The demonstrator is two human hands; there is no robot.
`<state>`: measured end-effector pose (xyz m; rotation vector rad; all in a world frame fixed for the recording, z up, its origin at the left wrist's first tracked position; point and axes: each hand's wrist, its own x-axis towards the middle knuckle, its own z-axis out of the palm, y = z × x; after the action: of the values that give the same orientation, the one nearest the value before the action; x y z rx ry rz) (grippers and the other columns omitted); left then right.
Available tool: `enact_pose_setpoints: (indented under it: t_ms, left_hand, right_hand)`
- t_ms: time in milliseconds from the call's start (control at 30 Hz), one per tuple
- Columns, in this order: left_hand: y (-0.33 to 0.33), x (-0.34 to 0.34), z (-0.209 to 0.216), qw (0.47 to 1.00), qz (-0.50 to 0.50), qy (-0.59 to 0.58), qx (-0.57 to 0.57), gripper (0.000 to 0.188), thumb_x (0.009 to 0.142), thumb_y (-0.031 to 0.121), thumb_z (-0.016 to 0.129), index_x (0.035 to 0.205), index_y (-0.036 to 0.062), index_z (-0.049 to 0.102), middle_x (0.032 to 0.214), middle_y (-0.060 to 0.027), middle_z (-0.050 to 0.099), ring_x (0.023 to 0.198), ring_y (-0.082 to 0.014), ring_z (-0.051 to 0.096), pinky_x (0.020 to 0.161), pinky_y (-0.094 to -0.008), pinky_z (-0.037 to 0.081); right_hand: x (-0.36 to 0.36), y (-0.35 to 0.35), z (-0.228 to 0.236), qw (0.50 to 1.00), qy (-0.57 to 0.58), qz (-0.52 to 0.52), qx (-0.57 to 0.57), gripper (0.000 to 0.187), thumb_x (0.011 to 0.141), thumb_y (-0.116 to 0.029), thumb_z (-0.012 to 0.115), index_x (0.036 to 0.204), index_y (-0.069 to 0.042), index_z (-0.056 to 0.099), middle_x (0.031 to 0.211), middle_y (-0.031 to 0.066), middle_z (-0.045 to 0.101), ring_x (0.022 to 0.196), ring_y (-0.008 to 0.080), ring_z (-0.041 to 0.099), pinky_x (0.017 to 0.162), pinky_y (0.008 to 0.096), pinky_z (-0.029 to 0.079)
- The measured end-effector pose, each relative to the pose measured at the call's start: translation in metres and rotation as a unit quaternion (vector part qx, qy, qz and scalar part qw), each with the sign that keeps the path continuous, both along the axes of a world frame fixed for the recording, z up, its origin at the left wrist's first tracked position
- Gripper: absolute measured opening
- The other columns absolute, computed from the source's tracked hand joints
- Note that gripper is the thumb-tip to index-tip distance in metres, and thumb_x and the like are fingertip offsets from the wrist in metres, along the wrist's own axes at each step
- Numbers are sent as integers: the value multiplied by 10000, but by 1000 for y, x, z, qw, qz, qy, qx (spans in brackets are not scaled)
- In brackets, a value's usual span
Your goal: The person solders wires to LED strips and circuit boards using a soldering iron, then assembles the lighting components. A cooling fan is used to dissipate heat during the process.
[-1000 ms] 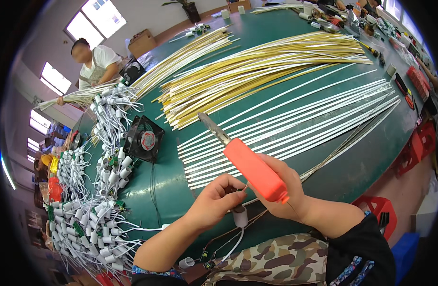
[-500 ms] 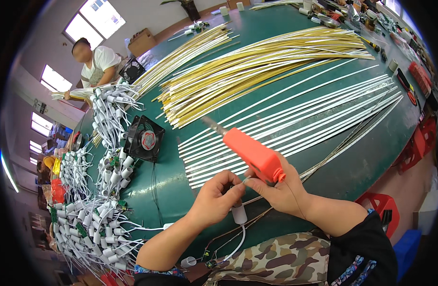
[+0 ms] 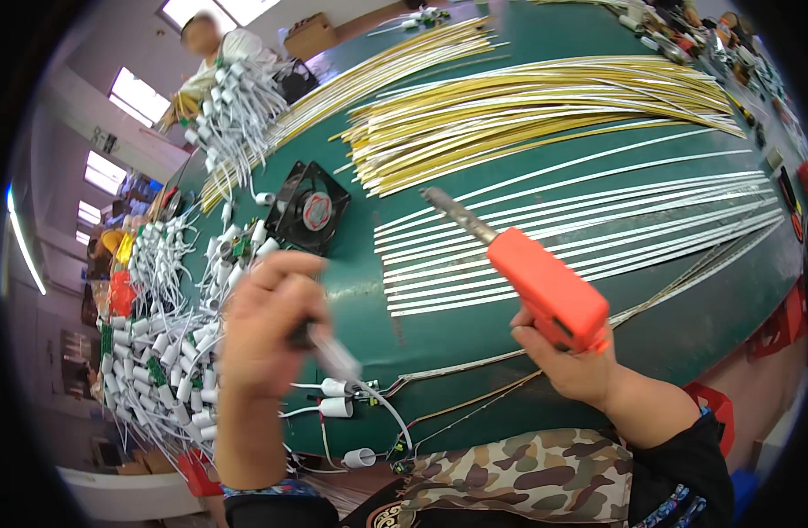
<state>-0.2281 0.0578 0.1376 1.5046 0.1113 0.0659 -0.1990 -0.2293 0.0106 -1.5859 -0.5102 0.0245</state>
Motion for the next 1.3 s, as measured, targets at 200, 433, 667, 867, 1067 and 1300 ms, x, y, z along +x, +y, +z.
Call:
enact_pose_setpoints:
  t_ms: [200, 433, 667, 867, 1067, 1300]
  left_hand:
    - [45, -29, 71, 934, 43, 63, 349, 100, 834, 75, 649, 861, 28, 565, 662, -12, 562, 538, -50, 522, 440, -187, 409]
    - [53, 6, -95, 876, -157, 138, 435, 180, 854, 177, 643, 910, 7, 659, 779, -130, 652, 702, -242, 605, 673, -341, 485]
    - [41, 24, -118, 888, -140, 191, 395, 125, 822, 120, 661, 839, -3, 646, 693, -29, 606, 628, -105, 535, 572, -273, 446]
    - [41, 27, -124, 884, -134, 177, 412, 136, 783, 133, 667, 782, -2, 649, 672, -41, 611, 603, -117, 540, 561, -283, 449]
    - [41, 27, -128, 875, -125, 173, 435, 134, 771, 134, 656, 764, 0, 645, 657, -53, 615, 588, -137, 551, 560, -290, 454]
    - [37, 29, -124, 868, -123, 191, 442, 138, 753, 135, 653, 744, -2, 643, 649, -60, 615, 583, -141, 556, 560, -292, 454]
  right_hand:
    - [1, 5, 16, 996, 59, 50, 36, 456, 832, -36, 675, 1244, -9, 482, 980, 63, 653, 866, 140, 631, 771, 285, 499]
    - [-1, 13, 16, 957, 228, 125, 129, 473, 834, 3, 626, 1284, -12, 481, 1178, 124, 594, 945, 160, 628, 817, 307, 515]
    - [-2, 18, 9, 965, 218, 144, 0, 468, 813, -28, 635, 1260, -5, 497, 1127, 122, 613, 931, 163, 635, 833, 330, 516]
    - [-5, 23, -3, 981, 99, 156, -55, 360, 804, -86, 677, 1135, -1, 565, 857, 62, 612, 753, 151, 586, 704, 283, 473]
    - [-3, 26, -4, 972, 45, 182, -141, 401, 775, -87, 700, 1138, 10, 559, 829, 88, 607, 662, 200, 579, 623, 306, 466]
    - [-3, 28, -6, 977, -21, 168, -130, 450, 765, -86, 709, 1173, 18, 550, 936, 150, 641, 775, 304, 647, 700, 346, 510]
